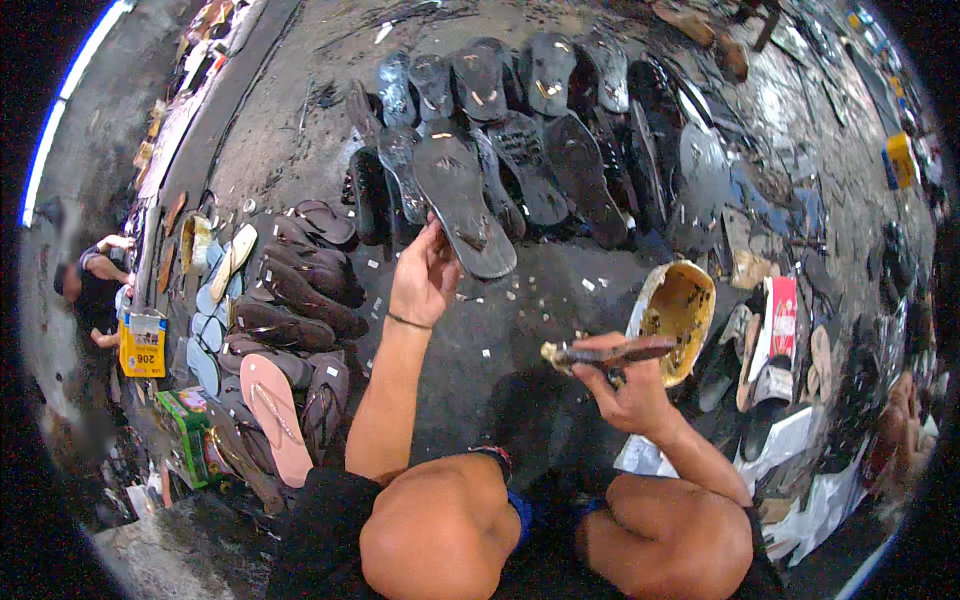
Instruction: The person sits on the ground and repeatedly applies a yellowish adhesive from a container onto the soles of black flip-flops using a brush. The person handles multiple flip-flops one at a time, coating the soles and placing them back on the floor.
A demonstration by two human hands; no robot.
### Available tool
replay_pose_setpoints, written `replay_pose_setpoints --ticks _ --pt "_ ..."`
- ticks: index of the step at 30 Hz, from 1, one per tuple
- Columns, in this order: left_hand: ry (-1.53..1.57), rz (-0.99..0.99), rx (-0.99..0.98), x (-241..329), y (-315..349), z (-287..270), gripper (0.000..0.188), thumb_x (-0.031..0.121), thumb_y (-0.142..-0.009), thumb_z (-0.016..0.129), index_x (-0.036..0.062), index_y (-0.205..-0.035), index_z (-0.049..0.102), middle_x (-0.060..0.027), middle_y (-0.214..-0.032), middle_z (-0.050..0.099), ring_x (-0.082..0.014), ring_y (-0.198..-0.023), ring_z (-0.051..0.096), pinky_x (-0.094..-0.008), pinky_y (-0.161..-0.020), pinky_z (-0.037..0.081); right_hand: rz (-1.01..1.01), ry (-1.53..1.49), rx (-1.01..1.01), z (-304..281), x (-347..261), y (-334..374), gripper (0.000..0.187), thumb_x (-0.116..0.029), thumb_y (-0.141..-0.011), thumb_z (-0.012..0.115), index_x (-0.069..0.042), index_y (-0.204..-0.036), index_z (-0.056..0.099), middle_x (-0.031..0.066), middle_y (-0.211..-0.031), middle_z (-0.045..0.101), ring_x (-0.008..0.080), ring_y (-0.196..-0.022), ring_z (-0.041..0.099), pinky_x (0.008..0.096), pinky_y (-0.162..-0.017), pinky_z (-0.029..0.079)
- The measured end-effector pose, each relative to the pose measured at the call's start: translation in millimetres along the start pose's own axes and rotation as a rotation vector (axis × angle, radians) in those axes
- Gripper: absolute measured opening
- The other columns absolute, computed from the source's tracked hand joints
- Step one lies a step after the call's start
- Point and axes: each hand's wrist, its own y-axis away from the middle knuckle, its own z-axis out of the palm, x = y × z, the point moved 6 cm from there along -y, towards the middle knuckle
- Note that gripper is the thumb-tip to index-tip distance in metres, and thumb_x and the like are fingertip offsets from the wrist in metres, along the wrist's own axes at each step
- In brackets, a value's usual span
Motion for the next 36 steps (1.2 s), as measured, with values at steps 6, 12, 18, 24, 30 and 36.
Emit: replay_pose_setpoints --ticks 6,12,18,24,30,36 --pt "0.321 0.234 -0.137 95 -116 13 0.039 0.023 -0.101 0.047 0.0013 -0.132 0.056 -0.0119 -0.137 0.061 -0.0290 -0.127 0.055 -0.0448 -0.111 0.039 0.167 0.131 -0.024 -5 24 14 0.021 -0.015 -0.090 0.072 -0.005 -0.108 0.070 0.0112 -0.101 0.071 0.0263 -0.095 0.067 0.0374 -0.084 0.051" --pt "0.394 0.446 0.251 109 -141 -87 0.042 0.028 -0.102 0.056 -0.0030 -0.128 0.047 -0.0182 -0.120 0.058 -0.0283 -0.107 0.062 -0.0398 -0.091 0.055 0.377 0.151 0.213 -28 75 29 0.032 -0.022 -0.101 0.060 0.000 -0.124 0.062 0.0103 -0.105 0.070 0.0243 -0.099 0.064 0.0388 -0.092 0.049" --pt "-0.457 0.748 1.053 65 22 -202 0.067 0.017 -0.084 0.078 -0.0088 -0.135 0.043 -0.0189 -0.130 0.054 -0.0272 -0.113 0.059 -0.0381 -0.095 0.050 0.237 0.923 0.511 -113 74 34 0.033 -0.024 -0.094 0.069 0.001 -0.115 0.069 0.0161 -0.102 0.070 0.0331 -0.100 0.066 0.0450 -0.091 0.049" --pt "-0.214 0.448 0.689 105 43 -296 0.036 0.015 -0.086 0.077 0.0012 -0.115 0.060 0.0018 -0.088 0.062 -0.0105 -0.078 0.057 -0.0273 -0.073 0.045 0.370 0.539 0.611 -110 77 51 0.037 -0.029 -0.091 0.068 0.000 -0.113 0.065 0.0234 -0.103 0.068 0.0431 -0.100 0.064 0.0514 -0.090 0.048" --pt "-0.887 0.340 0.227 5 131 -97 0.046 0.015 -0.079 0.085 0.0027 -0.118 0.063 -0.0096 -0.113 0.062 -0.0170 -0.090 0.064 -0.0305 -0.073 0.054 0.510 0.592 0.354 -123 66 108 0.034 -0.030 -0.092 0.064 -0.001 -0.108 0.069 0.0223 -0.097 0.070 0.0428 -0.091 0.067 0.0486 -0.088 0.050" --pt "-1.624 0.412 -0.387 -156 121 -50 0.070 0.047 -0.087 0.070 0.0147 -0.146 0.051 -0.0221 -0.165 0.013 -0.0409 -0.153 0.008 -0.0568 -0.122 0.008 0.769 -0.488 0.178 -79 80 87 0.031 -0.030 -0.100 0.062 -0.004 -0.116 0.065 0.0067 -0.100 0.070 0.0159 -0.083 0.065 0.0350 -0.076 0.053"
